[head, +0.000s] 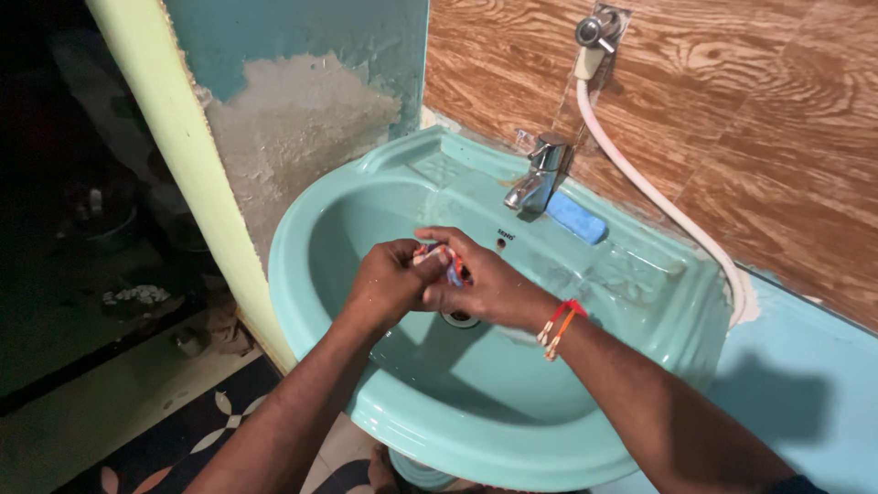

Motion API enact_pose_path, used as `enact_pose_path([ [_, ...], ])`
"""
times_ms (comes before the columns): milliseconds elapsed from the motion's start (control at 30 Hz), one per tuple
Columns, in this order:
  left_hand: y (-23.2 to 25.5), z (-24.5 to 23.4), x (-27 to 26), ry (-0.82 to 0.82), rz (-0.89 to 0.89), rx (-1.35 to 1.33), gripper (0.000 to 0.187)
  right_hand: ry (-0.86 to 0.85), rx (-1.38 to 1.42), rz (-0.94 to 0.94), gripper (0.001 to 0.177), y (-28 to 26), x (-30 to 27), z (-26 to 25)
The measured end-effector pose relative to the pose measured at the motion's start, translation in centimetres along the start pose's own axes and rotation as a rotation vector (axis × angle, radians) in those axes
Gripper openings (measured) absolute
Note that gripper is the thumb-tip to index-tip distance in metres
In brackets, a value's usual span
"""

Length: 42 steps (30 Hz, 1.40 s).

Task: The person cleans a light blue bathroom sink using a colorful cloth. They wipe the basin, faucet, and surrounding surfaces, repeatedly rinsing the cloth under running water to remove debris.

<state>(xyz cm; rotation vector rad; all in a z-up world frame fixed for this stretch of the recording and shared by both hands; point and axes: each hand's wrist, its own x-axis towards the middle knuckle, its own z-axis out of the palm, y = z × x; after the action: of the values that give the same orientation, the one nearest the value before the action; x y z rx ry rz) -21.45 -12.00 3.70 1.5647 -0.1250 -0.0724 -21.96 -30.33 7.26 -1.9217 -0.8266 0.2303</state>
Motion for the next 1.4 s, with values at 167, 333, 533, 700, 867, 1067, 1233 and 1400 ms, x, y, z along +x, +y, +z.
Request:
enact_pose_path([
  [167, -1.4, -0.6, 1.0, -0.041, 0.068, -0.065, 0.037, 0.142, -0.347, -0.316, 0.062, -0.9, 0.9, 1.0],
  [333, 1.0, -0.2, -0.3, -0.073, -0.155, -0.003, 0.046, 0.228, -0.312, -0.277, 0.025, 0.7, 1.5, -0.5],
  [533, 2.5, -0.3, -1.6, 0.099, -0.186, 0.26, 0.05, 0.379, -0.065, 0.005, 0.017, 3.3, 2.2, -2.7],
  [700, 1.9, -0.2, -1.7, 0.088, -0.189, 0.337, 0.049, 0.395, -0.21, 0.16, 0.02, 4.6, 2.4, -2.8],
  [867, 1.5, -0.2, -2.0, 0.074, -0.134, 0.518, 0.051, 0.361, -0.331, 0.158, 0.022, 5.4, 3.1, -1.8],
  [1067, 1.7, -0.3, -2.3, 0.052, -0.158, 0.503, 0.055, 0.314, -0.611, 0.194, 0.023, 5.4, 3.5, -1.6],
  [1233, 1.7, -0.3, -2.3, 0.02, -0.151, 0.496, 0.056, 0.246, -0.685, 0.313, 0.034, 5.8, 4.1, -1.6],
  [1400, 1.8, -0.3, -2.5, 0.003, -0.142, 0.518, 0.061, 0.192, -0.812, 0.304, 0.045, 4.7, 4.3, -1.2],
])
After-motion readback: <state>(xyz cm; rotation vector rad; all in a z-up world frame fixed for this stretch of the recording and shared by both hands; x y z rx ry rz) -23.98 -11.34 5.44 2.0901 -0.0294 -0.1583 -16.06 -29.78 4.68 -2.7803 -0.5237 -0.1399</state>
